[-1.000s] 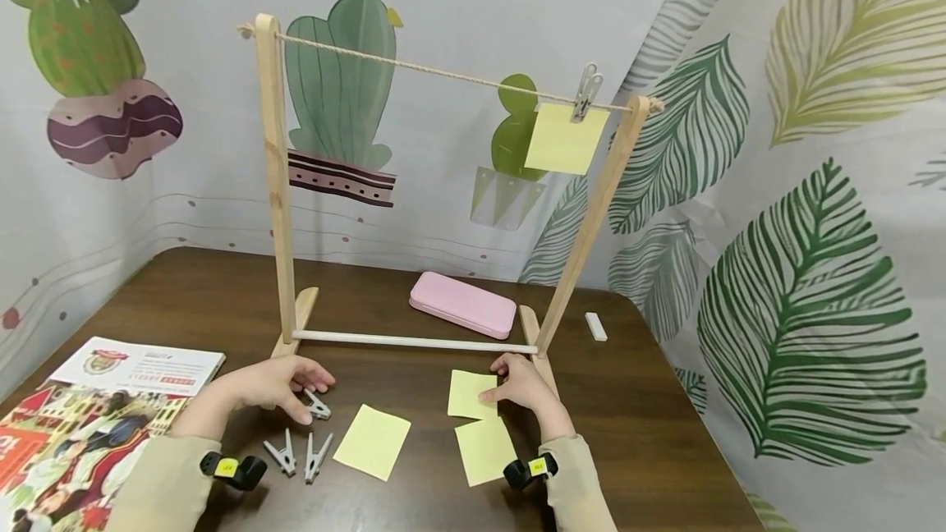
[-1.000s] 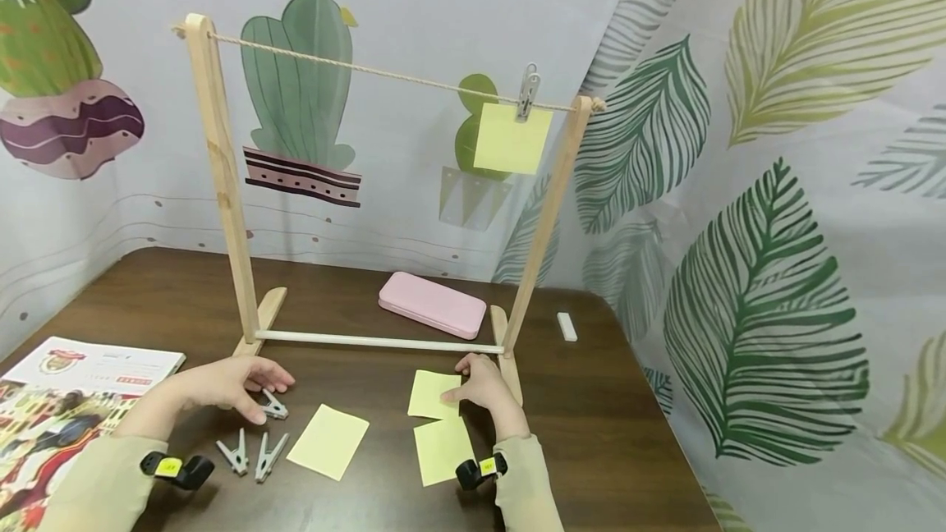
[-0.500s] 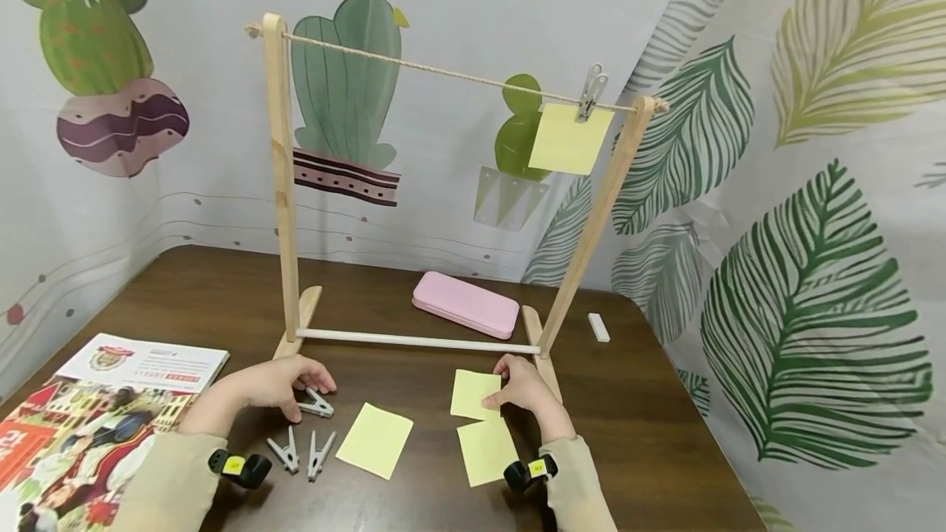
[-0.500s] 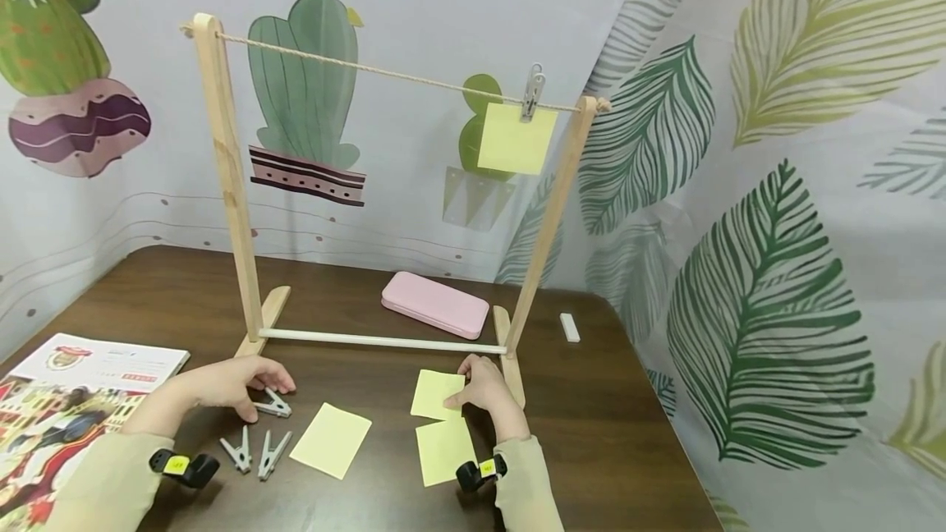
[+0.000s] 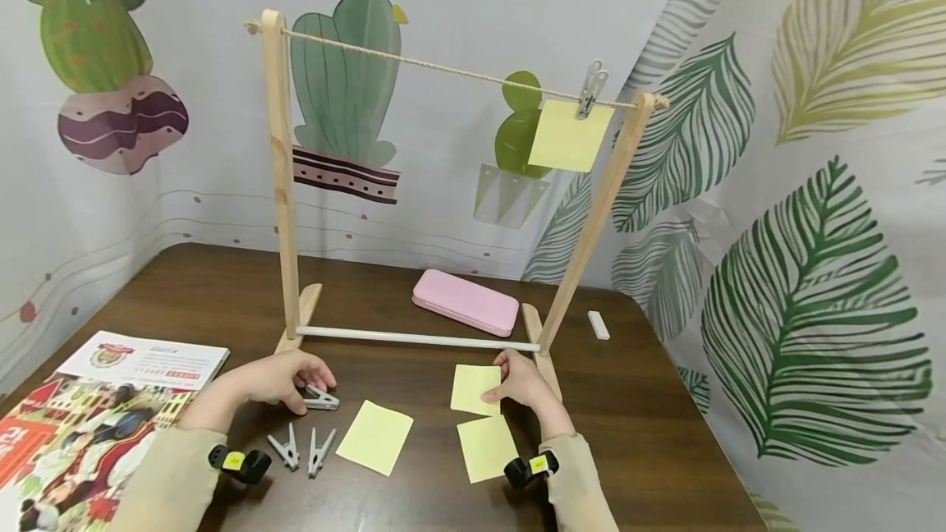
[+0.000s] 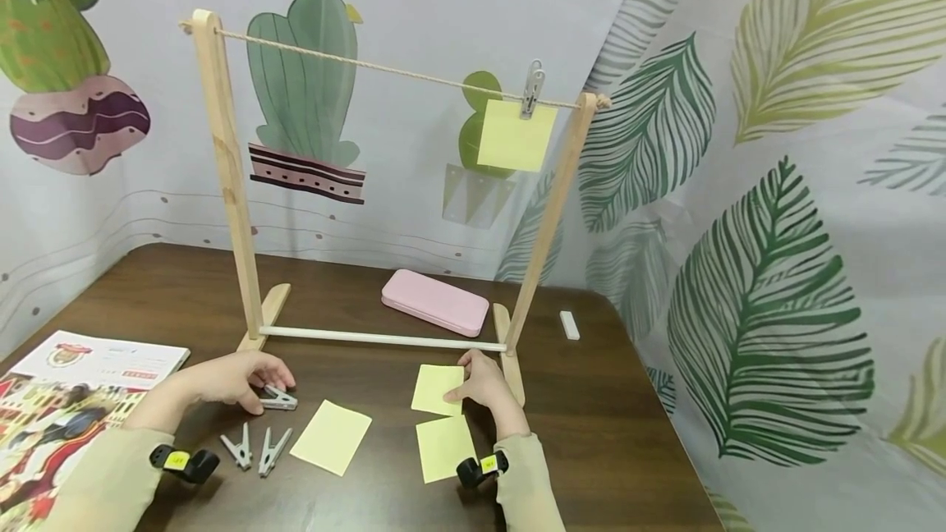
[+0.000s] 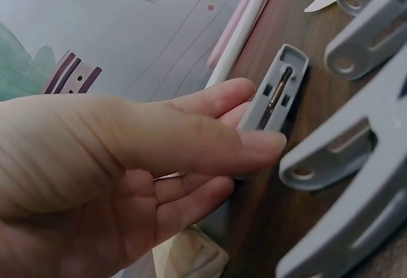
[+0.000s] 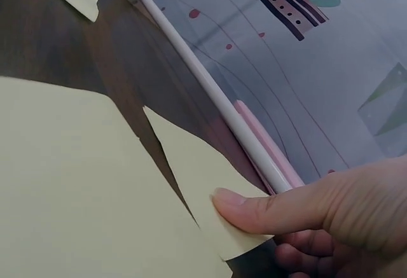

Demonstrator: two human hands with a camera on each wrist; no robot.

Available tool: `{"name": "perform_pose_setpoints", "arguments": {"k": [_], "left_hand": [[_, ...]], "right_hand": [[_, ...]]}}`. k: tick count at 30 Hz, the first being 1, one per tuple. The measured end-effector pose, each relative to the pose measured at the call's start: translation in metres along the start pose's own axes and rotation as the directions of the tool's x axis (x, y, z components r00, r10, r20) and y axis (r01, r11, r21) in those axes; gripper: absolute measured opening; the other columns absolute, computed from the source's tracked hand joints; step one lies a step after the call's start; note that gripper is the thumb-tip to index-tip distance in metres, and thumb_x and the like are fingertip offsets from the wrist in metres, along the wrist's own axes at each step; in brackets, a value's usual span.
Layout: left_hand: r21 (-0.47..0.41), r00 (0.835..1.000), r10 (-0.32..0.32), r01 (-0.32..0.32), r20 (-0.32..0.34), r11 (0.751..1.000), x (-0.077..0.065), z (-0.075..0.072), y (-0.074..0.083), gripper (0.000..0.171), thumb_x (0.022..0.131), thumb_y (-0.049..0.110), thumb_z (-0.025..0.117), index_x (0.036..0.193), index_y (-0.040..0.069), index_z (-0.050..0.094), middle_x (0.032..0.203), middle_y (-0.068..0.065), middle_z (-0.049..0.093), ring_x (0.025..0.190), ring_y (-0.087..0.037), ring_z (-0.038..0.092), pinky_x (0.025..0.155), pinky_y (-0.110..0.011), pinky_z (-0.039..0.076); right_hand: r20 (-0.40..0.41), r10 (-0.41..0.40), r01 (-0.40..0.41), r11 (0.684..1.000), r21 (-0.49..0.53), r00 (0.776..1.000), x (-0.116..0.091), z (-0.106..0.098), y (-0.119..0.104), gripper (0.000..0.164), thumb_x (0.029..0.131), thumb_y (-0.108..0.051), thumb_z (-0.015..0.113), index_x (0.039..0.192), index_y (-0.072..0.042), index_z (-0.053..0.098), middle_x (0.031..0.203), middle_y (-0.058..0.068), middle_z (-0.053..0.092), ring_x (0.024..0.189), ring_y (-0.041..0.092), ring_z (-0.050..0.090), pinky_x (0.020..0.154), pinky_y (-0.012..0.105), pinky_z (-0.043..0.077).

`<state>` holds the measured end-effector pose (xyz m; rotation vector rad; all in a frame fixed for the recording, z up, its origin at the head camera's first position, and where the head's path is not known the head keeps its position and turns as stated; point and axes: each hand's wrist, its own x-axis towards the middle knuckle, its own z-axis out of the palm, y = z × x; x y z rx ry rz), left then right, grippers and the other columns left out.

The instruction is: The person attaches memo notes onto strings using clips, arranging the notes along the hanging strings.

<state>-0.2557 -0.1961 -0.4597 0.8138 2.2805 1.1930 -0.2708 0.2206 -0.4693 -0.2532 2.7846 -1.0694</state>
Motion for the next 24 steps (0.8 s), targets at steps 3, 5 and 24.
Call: {"name": "perform_pose_setpoints", "arguments": {"k": [3,5,24], "left_hand": [[-0.013,1.000,0.011,-0.011,0.004,1.000,0.000,0.000,-0.003,0.041,0.068,-0.007,0.075,0.107,-0.005,0.065,0.101,-0.008,0.068,0.091,-0.014,0.060,0.079,-0.025,0.050],[-0.018,1.000,0.018,-0.018,0.003,1.000,0.000,-0.001,-0.005,0.041,0.069,-0.006,0.076,0.109,-0.005,0.064,0.103,-0.010,0.068,0.092,-0.013,0.060,0.078,-0.025,0.051],[-0.080,0.997,0.039,-0.044,-0.060,0.996,0.004,-0.001,0.001,0.043,0.084,0.010,0.072,0.121,-0.007,0.059,0.114,-0.016,0.065,0.113,-0.036,0.057,0.092,-0.035,0.047]], "right_hand": [[0.001,-0.004,0.004,0.999,0.050,1.000,0.001,0.000,0.001,0.055,0.067,-0.006,0.089,0.110,0.004,0.056,0.083,0.006,0.053,0.072,0.016,0.047,0.064,0.027,0.041],[0.010,-0.014,0.013,0.996,0.093,1.000,0.001,0.000,0.003,0.055,0.069,-0.006,0.088,0.112,0.006,0.057,0.083,0.005,0.055,0.073,0.016,0.049,0.064,0.027,0.043],[0.196,-0.062,-0.038,0.883,0.467,0.979,0.004,-0.006,0.015,0.024,0.085,-0.003,0.071,0.103,0.011,0.063,0.075,-0.007,0.064,0.066,0.008,0.055,0.063,0.023,0.046]]}}
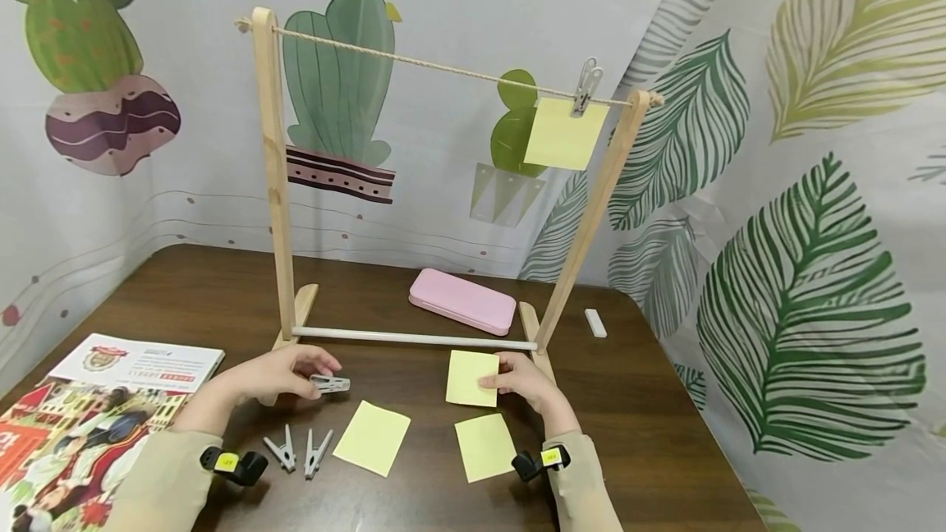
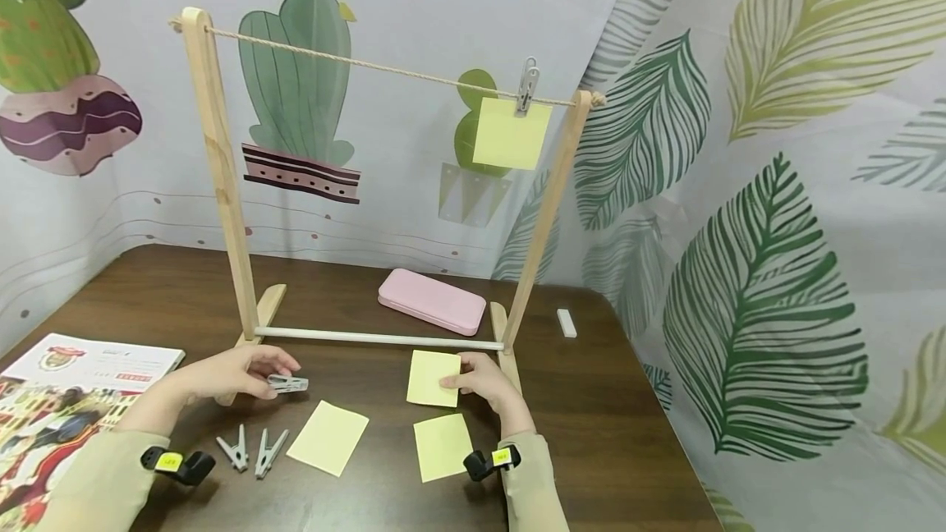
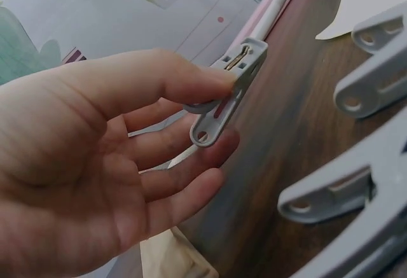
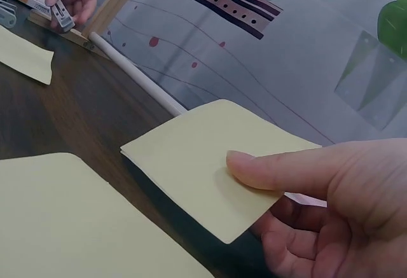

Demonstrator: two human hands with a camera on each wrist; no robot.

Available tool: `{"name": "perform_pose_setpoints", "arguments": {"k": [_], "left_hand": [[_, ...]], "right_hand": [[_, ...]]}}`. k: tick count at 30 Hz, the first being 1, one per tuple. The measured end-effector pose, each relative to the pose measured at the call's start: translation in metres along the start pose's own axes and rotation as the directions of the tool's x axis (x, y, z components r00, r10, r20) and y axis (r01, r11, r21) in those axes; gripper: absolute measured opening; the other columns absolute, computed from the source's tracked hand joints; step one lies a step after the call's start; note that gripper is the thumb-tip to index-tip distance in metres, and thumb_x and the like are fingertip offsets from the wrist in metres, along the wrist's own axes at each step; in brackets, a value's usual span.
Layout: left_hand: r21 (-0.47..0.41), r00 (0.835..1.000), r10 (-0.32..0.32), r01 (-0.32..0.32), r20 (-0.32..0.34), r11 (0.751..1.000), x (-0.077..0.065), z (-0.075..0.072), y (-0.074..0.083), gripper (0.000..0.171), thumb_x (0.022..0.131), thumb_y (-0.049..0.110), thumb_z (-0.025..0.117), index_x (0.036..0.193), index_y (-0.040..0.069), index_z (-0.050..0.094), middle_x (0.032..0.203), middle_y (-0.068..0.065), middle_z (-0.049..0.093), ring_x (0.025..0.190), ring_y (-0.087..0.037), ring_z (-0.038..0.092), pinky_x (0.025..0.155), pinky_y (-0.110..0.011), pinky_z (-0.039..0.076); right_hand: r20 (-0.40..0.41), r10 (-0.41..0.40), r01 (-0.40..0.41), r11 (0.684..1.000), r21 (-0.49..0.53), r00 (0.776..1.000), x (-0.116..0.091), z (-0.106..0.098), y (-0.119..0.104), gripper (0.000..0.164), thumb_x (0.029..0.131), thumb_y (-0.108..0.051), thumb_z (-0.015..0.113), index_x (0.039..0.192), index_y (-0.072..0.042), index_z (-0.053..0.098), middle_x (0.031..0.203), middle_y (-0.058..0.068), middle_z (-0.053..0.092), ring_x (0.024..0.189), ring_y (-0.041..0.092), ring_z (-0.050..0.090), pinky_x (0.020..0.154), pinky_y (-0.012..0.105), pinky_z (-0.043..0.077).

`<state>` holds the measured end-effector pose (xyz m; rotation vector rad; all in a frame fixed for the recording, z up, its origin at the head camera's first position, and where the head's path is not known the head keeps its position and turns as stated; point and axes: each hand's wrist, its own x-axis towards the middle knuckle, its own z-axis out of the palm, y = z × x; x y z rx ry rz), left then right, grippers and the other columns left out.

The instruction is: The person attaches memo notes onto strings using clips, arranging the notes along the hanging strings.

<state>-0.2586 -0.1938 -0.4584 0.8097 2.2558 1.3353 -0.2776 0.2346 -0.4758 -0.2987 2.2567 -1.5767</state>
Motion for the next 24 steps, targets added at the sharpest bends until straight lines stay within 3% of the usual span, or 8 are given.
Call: {"name": "perform_pose_setpoints", "arguments": {"k": [4,8,16,24], "left_hand": [[-0.007,1.000,-0.004,0.004,-0.025,1.000,0.001,0.001,-0.001,0.042,0.084,0.012,0.073,0.120,-0.006,0.059,0.113,-0.015,0.065,0.110,-0.031,0.058,0.091,-0.031,0.048],[-0.044,0.999,-0.001,0.000,-0.036,0.999,0.002,0.001,-0.002,0.043,0.086,0.011,0.072,0.121,-0.009,0.058,0.115,-0.019,0.065,0.108,-0.027,0.059,0.085,-0.020,0.049],[-0.061,0.993,0.001,-0.008,-0.118,0.998,0.008,0.005,-0.002,0.041,0.089,0.010,0.068,0.120,-0.015,0.056,0.110,-0.022,0.067,0.093,-0.001,0.061,0.079,-0.020,0.051],[-0.068,0.979,-0.013,0.000,-0.202,0.998,0.011,0.008,-0.004,0.041,0.093,0.015,0.065,0.121,-0.014,0.057,0.115,-0.026,0.064,0.092,0.004,0.059,0.079,-0.021,0.052]], "right_hand": [[0.010,-0.002,0.002,1.000,0.030,1.000,0.000,0.000,-0.001,0.020,0.088,-0.002,0.068,0.102,0.011,0.063,0.075,-0.009,0.064,0.067,0.007,0.056,0.064,0.023,0.046],[0.006,-0.005,0.005,1.000,0.021,1.000,-0.001,0.001,-0.001,0.022,0.088,-0.006,0.069,0.104,0.010,0.063,0.076,-0.009,0.063,0.068,0.007,0.056,0.065,0.023,0.047],[-0.006,0.002,-0.002,1.000,0.009,1.000,-0.001,0.002,0.000,0.019,0.087,-0.009,0.071,0.099,0.005,0.065,0.073,-0.009,0.060,0.066,0.006,0.053,0.064,0.022,0.046],[-0.011,-0.001,0.001,1.000,0.006,1.000,0.001,0.004,0.000,0.013,0.087,-0.009,0.072,0.093,0.001,0.065,0.070,-0.008,0.057,0.065,0.008,0.049,0.064,0.023,0.044]]}}
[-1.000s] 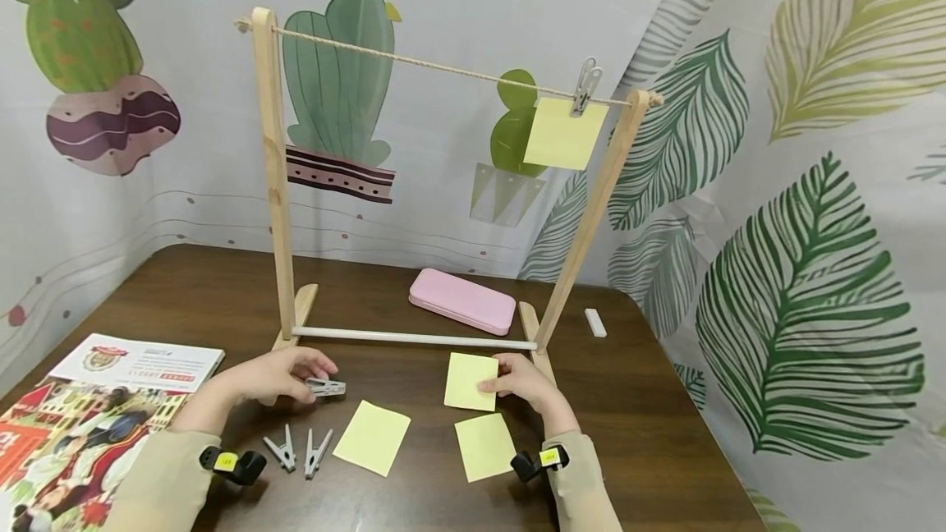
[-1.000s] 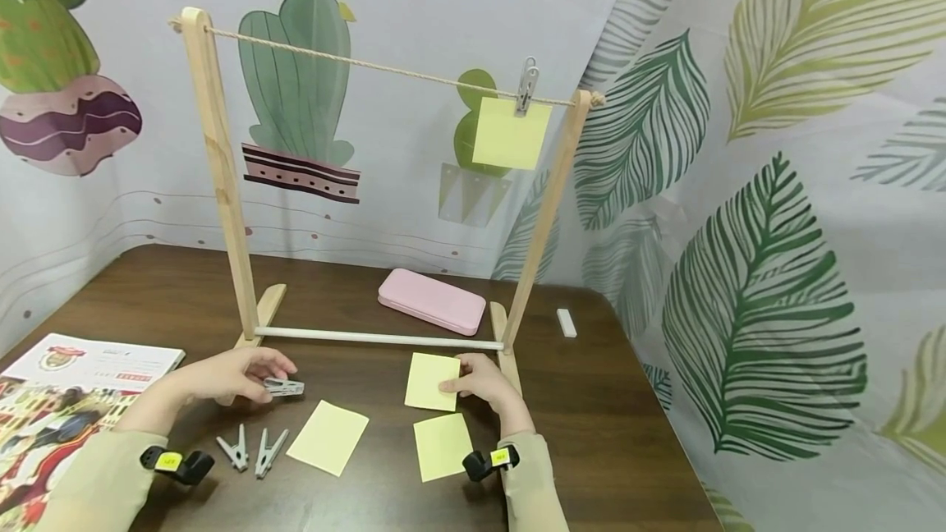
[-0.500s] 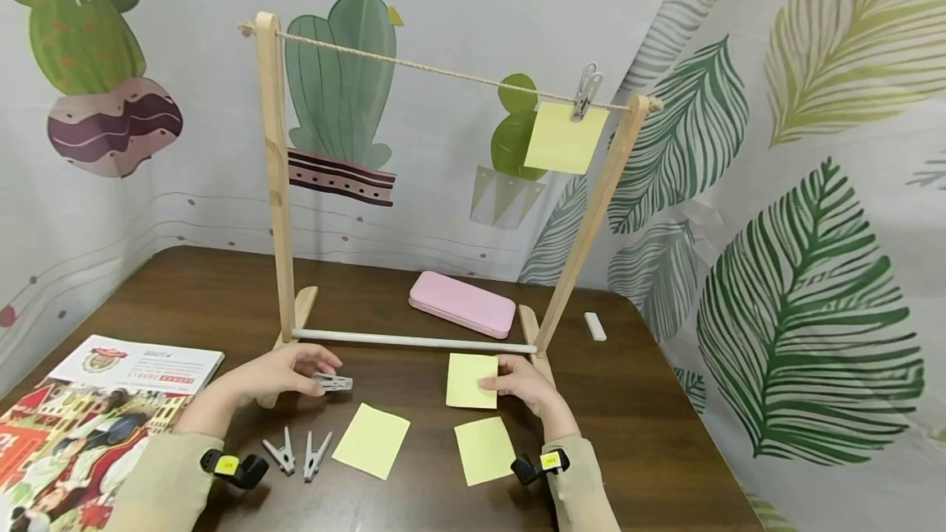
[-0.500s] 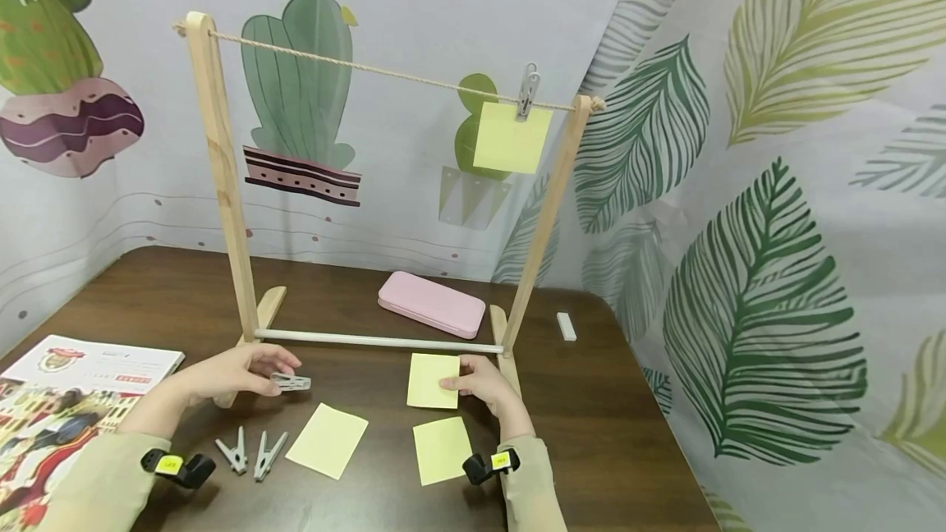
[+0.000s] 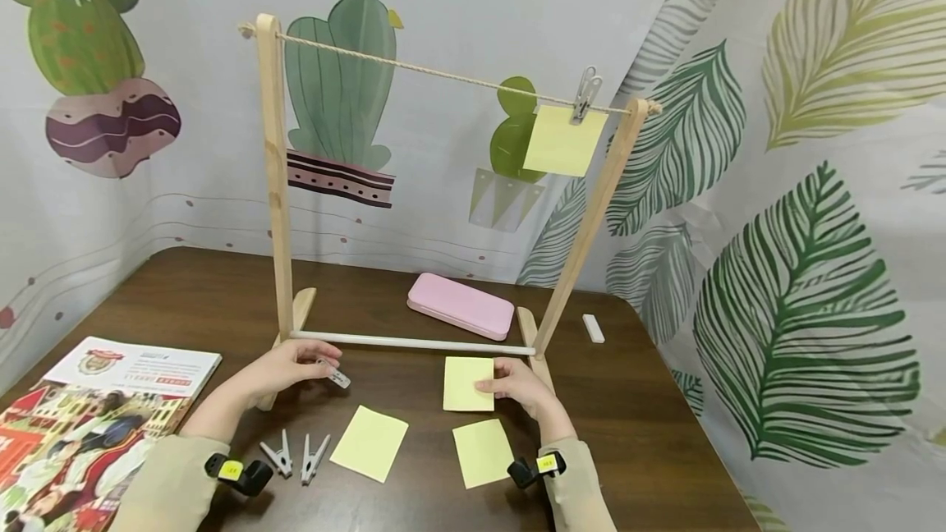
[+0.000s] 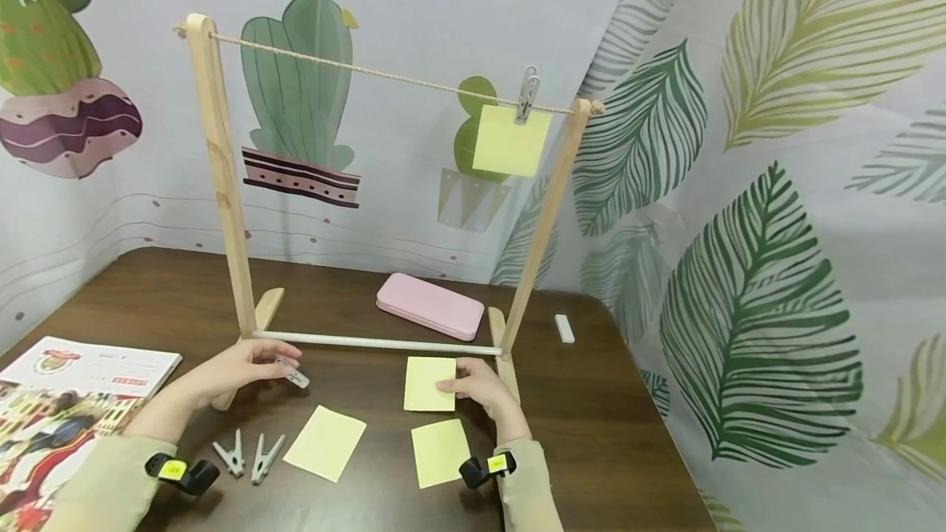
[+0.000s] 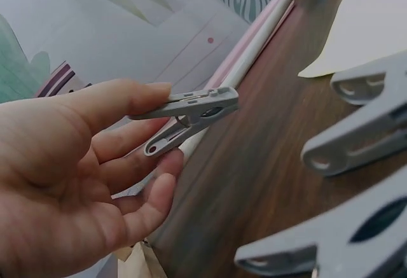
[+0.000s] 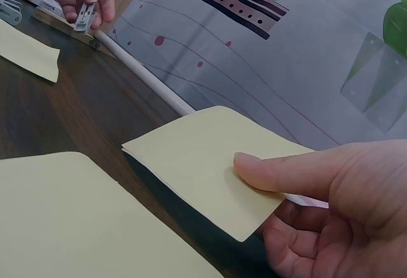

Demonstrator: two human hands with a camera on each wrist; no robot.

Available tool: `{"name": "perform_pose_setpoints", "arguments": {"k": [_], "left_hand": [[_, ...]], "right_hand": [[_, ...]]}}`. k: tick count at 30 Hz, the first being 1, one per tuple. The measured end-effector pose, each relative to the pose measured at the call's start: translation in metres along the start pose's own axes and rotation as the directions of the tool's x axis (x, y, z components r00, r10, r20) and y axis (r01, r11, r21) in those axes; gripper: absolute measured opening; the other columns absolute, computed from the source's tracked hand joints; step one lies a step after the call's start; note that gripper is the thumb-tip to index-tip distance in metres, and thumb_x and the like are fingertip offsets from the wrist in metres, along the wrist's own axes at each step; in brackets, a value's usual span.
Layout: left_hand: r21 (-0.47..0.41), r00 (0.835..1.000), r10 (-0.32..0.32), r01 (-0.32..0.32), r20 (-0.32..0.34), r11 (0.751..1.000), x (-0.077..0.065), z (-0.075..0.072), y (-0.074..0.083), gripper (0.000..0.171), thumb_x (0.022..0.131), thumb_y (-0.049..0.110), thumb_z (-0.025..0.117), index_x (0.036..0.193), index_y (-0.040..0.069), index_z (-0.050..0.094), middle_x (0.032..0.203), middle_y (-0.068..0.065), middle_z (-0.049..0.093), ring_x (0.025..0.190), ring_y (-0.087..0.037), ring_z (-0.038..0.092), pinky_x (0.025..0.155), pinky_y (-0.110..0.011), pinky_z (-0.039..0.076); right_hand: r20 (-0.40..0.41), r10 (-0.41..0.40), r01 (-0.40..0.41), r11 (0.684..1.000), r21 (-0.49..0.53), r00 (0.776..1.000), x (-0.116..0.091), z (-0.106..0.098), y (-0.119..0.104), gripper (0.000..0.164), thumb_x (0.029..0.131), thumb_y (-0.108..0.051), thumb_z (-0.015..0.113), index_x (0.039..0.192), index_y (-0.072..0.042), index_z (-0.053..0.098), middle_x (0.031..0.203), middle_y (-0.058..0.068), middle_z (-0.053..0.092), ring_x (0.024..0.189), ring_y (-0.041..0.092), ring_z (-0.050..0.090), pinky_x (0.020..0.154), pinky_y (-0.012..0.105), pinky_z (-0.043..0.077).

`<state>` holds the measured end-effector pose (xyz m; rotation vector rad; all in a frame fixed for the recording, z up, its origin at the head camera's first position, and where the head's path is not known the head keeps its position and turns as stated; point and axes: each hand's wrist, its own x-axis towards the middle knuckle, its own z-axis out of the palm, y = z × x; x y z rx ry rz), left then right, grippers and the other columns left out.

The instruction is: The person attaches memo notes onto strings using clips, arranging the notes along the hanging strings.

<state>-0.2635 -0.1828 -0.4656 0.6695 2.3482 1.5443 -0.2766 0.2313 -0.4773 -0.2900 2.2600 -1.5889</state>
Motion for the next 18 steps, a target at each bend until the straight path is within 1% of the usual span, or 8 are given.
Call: {"name": "perform_pose_setpoints", "arguments": {"k": [3,7,13,16,18], "left_hand": [[-0.037,1.000,-0.016,0.016,0.000,0.999,0.0016,0.0019,0.0005,0.044,0.094,0.014,0.065,0.124,-0.016,0.053,0.118,-0.031,0.062,0.093,0.003,0.061,0.080,-0.026,0.054],[-0.091,0.999,-0.033,0.033,0.008,0.995,0.0015,0.0028,0.0025,0.047,0.093,0.012,0.064,0.126,-0.019,0.049,0.119,-0.034,0.061,0.093,0.000,0.063,0.081,-0.029,0.055],[-0.093,1.000,-0.029,0.028,-0.010,0.995,0.0005,0.0037,0.0026,0.048,0.094,0.013,0.065,0.127,-0.018,0.050,0.118,-0.033,0.062,0.093,0.002,0.062,0.081,-0.026,0.055],[-0.095,1.000,-0.024,0.022,-0.019,0.995,0.0012,0.0037,0.0022,0.049,0.094,0.014,0.064,0.129,-0.017,0.049,0.119,-0.032,0.062,0.094,0.003,0.061,0.081,-0.026,0.054],[-0.102,0.999,-0.030,0.028,-0.027,0.994,0.0015,0.0037,0.0019,0.050,0.094,0.014,0.064,0.130,-0.017,0.048,0.119,-0.032,0.061,0.094,0.002,0.061,0.081,-0.026,0.054]], "right_hand": [[-0.005,0.002,-0.002,1.000,0.003,1.000,-0.0007,0.0003,-0.0003,0.015,0.087,-0.008,0.072,0.095,0.003,0.065,0.070,-0.008,0.057,0.065,0.007,0.050,0.064,0.023,0.044],[-0.003,0.003,-0.003,1.000,-0.005,1.000,-0.0019,0.0008,-0.0022,0.018,0.087,-0.008,0.071,0.096,0.006,0.063,0.070,-0.008,0.056,0.067,0.007,0.050,0.065,0.023,0.044],[0.005,0.002,-0.002,1.000,0.001,1.000,-0.0033,0.0026,-0.0019,0.025,0.088,-0.008,0.070,0.103,0.011,0.062,0.072,-0.008,0.058,0.069,0.007,0.054,0.066,0.023,0.046],[-0.002,-0.007,0.007,1.000,-0.002,1.000,-0.0031,0.0022,-0.0013,0.023,0.088,-0.007,0.070,0.101,0.011,0.062,0.072,-0.008,0.057,0.067,0.006,0.053,0.065,0.023,0.046],[-0.009,-0.009,0.009,1.000,-0.006,1.000,-0.0028,0.0016,-0.0010,0.020,0.088,-0.007,0.070,0.098,0.008,0.063,0.071,-0.008,0.056,0.065,0.006,0.050,0.064,0.022,0.044]]}}
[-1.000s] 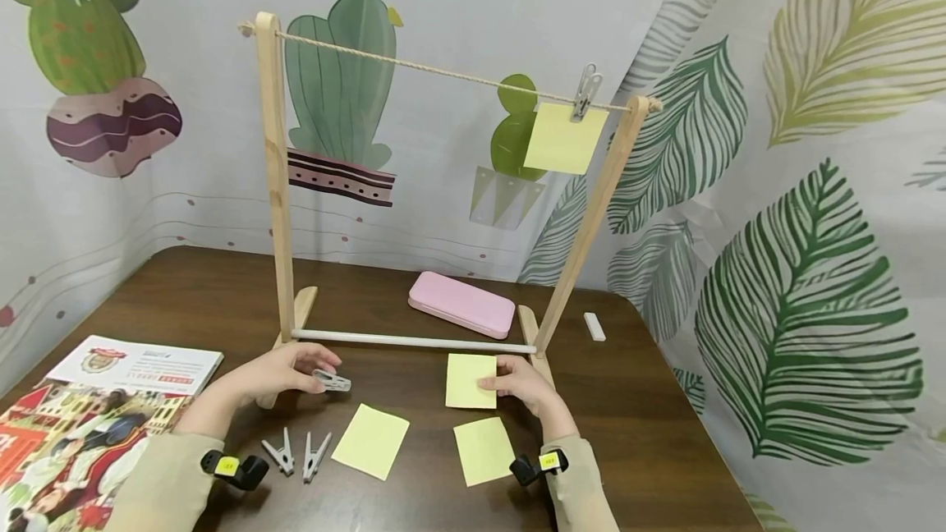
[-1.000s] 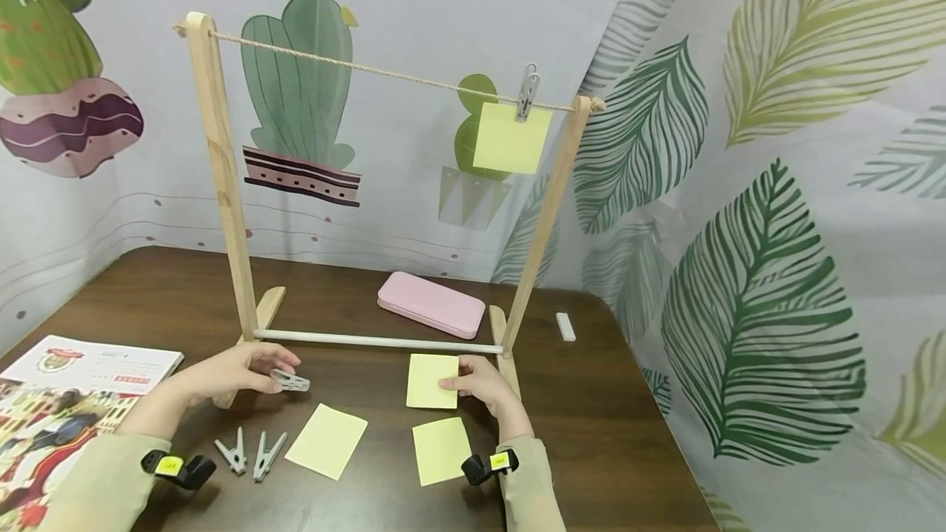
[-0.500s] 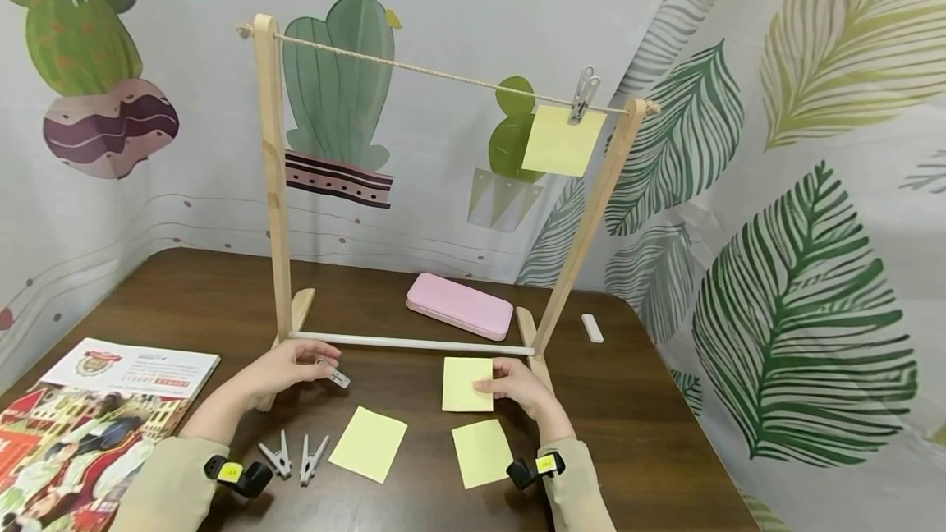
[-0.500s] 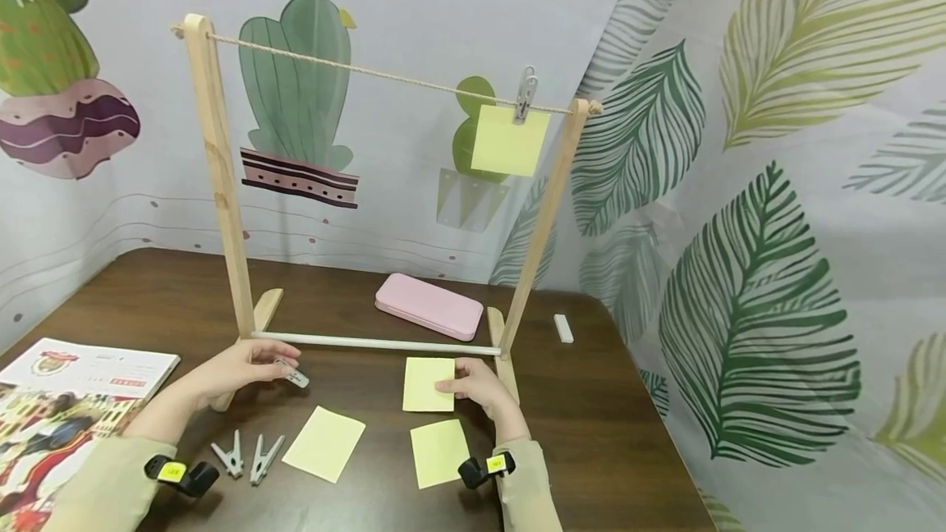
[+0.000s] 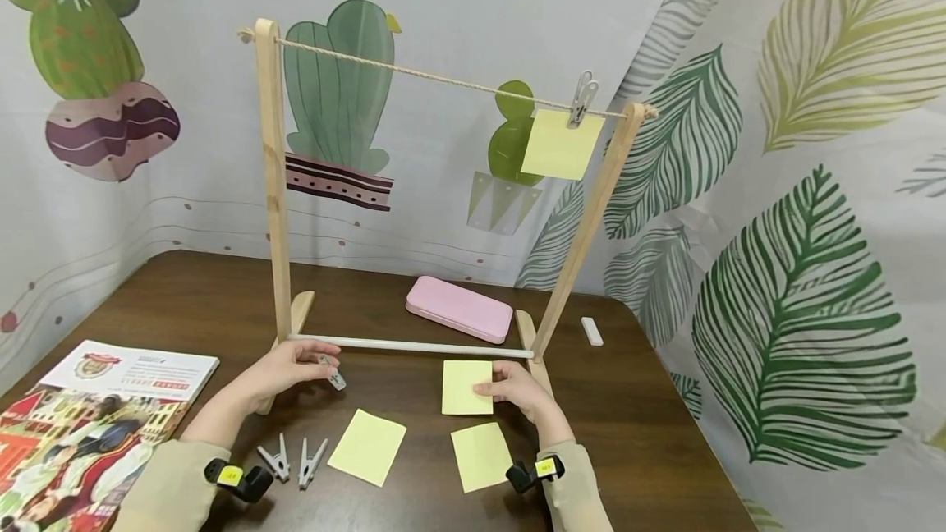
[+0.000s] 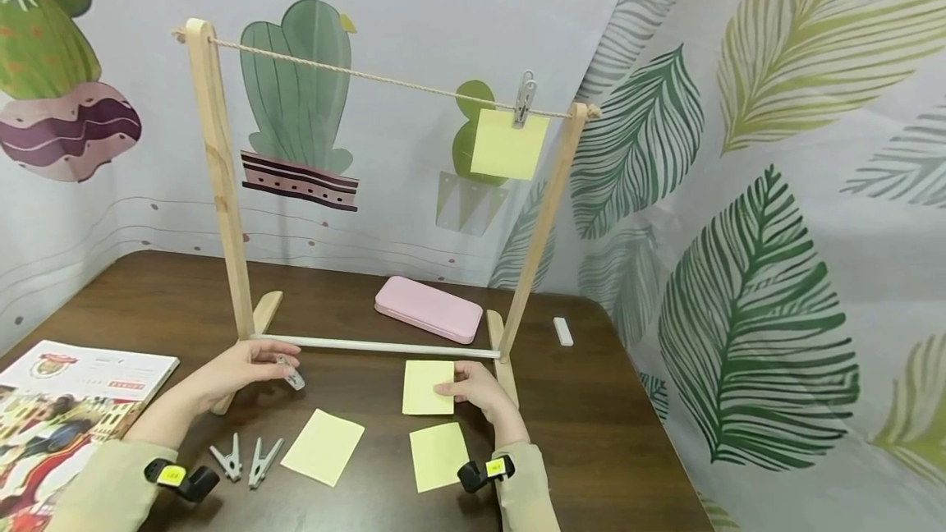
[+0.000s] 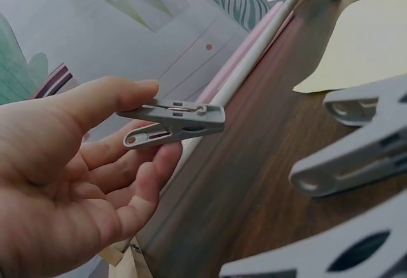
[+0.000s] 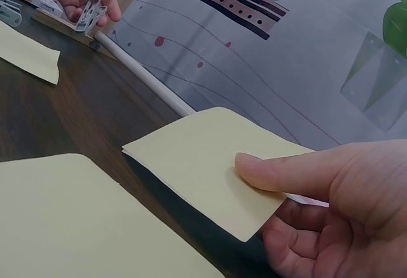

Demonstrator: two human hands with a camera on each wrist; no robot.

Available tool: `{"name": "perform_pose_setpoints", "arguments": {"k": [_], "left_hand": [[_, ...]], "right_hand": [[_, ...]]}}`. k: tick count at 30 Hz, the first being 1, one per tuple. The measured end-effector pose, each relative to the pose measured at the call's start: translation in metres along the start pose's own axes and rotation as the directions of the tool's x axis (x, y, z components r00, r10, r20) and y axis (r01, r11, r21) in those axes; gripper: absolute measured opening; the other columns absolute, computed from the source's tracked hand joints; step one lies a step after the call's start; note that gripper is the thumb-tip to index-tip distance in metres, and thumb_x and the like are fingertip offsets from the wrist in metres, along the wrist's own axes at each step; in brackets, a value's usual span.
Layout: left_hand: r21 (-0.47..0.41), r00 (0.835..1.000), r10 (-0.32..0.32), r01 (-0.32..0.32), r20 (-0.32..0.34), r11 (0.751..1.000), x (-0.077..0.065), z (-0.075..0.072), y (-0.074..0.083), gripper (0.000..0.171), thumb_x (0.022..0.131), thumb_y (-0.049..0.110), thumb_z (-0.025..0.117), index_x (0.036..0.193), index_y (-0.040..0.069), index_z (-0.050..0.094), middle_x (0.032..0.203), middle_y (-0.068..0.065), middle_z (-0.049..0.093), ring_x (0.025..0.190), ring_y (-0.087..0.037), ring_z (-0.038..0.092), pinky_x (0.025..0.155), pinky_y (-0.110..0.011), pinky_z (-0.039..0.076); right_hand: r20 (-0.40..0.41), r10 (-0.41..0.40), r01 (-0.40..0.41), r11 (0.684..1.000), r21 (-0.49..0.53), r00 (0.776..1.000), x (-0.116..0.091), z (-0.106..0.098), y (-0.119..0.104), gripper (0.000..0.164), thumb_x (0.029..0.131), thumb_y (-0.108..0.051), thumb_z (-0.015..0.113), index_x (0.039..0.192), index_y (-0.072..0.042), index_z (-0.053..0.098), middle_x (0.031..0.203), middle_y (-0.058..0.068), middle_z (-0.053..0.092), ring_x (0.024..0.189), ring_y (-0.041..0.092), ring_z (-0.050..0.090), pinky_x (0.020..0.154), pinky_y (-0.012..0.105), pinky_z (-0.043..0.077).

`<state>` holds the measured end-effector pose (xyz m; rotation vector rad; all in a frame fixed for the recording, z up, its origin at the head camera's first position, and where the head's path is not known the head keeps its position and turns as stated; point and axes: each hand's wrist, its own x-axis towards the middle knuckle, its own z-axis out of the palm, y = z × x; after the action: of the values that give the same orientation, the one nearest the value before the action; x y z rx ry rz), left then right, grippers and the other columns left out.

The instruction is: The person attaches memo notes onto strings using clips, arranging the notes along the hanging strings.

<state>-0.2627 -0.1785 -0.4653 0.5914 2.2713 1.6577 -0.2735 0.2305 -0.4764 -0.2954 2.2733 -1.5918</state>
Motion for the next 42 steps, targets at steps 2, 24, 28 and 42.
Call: {"name": "perform_pose_setpoints", "arguments": {"k": [2,24,28,42], "left_hand": [[-0.009,1.000,-0.011,0.011,-0.010,1.000,0.000,0.000,0.000,0.053,0.094,0.014,0.065,0.132,-0.016,0.046,0.120,-0.031,0.062,0.094,0.002,0.061,0.082,-0.026,0.054],[-0.090,0.992,-0.081,0.073,-0.092,0.993,0.006,0.008,0.006,0.051,0.087,0.013,0.074,0.124,-0.017,0.055,0.108,-0.018,0.071,0.090,0.000,0.062,0.077,-0.023,0.054],[-0.067,0.991,-0.081,0.075,-0.104,0.995,0.005,0.008,0.008,0.051,0.087,0.014,0.073,0.125,-0.016,0.056,0.111,-0.020,0.070,0.094,0.002,0.060,0.079,-0.020,0.052],[0.028,0.983,-0.059,0.065,-0.172,0.997,0.007,0.012,0.019,0.051,0.090,0.026,0.071,0.127,-0.008,0.060,0.120,-0.018,0.068,0.104,-0.009,0.063,0.089,-0.028,0.050]], "right_hand": [[-0.005,-0.004,0.004,1.000,-0.004,1.000,0.000,0.000,0.000,0.016,0.088,-0.007,0.071,0.094,0.005,0.063,0.070,-0.008,0.055,0.063,0.007,0.048,0.063,0.021,0.043],[0.006,-0.004,0.004,0.999,0.050,1.000,0.001,-0.004,0.004,0.026,0.090,-0.006,0.068,0.106,0.014,0.061,0.074,-0.008,0.061,0.068,0.006,0.056,0.065,0.022,0.048],[0.020,-0.024,0.022,0.995,0.093,1.000,0.002,-0.004,0.003,0.033,0.091,-0.006,0.065,0.115,0.016,0.058,0.082,-0.005,0.066,0.073,0.005,0.063,0.068,0.022,0.053],[-0.042,-0.054,0.058,0.993,0.105,0.998,0.008,-0.005,-0.007,0.041,0.093,-0.007,0.059,0.126,0.016,0.051,0.099,0.003,0.069,0.083,0.006,0.065,0.076,0.023,0.053]]}}
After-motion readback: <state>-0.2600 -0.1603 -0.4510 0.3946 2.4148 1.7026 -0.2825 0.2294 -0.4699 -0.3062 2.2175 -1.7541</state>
